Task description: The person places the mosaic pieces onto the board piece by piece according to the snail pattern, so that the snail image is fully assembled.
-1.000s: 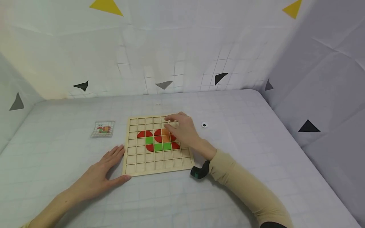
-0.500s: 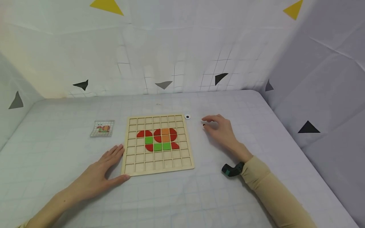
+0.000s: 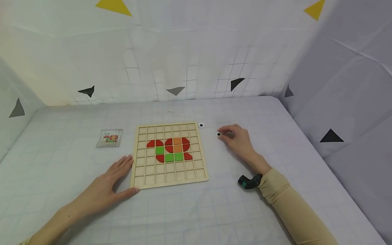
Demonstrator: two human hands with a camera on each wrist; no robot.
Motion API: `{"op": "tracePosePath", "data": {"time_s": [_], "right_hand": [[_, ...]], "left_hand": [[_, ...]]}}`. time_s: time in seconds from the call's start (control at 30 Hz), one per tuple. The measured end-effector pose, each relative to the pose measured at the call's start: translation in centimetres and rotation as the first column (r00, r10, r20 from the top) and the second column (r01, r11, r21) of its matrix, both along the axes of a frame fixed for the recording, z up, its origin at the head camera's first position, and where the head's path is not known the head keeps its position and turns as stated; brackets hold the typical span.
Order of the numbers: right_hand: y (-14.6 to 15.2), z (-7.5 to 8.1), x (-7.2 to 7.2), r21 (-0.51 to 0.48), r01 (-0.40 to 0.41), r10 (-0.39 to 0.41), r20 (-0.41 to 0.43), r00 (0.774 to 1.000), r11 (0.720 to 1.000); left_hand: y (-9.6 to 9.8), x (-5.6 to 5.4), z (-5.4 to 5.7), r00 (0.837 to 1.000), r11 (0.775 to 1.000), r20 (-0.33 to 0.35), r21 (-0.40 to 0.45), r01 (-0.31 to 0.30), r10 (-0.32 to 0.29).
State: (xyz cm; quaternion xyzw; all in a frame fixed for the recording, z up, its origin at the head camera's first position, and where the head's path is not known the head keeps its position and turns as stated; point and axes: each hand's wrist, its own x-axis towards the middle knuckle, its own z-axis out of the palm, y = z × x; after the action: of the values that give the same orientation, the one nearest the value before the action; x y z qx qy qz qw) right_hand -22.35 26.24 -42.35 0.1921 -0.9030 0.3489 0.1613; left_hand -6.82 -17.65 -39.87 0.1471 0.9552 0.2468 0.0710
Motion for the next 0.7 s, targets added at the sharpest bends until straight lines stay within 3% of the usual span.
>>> {"op": "tracePosePath", "data": {"time_s": [0.17,0.37,0.6,0.7], "right_hand": [[0.04,-0.06,-0.08,-0.013,0.014,-0.015,-0.030,0.999,1.000],[0.03,0.08,-0.02,-0.015,-0.050,0.050,-0.036,0.998,0.999],[0.02,0.05,-0.07,-0.009,-0.003,0.002,-0.049,0.999,1.000],[0.04,0.07,-0.06,-0.010,-0.020,0.019,-0.051,0.998,1.000]], "left_hand": [[-0.04,-0.02,-0.04,1.000,1.000,-0.002,-0.002,0.003,-0.003],[-0.04,-0.05,0.04,1.000,1.000,0.002,0.002,0.005,-0.005],[-0.04,-0.03,0.06,1.000,1.000,0.004,0.006,0.010,-0.010],[-0.06,-0.02,0.04,1.000,1.000,0.002,0.008,0.009,-0.009]]}}
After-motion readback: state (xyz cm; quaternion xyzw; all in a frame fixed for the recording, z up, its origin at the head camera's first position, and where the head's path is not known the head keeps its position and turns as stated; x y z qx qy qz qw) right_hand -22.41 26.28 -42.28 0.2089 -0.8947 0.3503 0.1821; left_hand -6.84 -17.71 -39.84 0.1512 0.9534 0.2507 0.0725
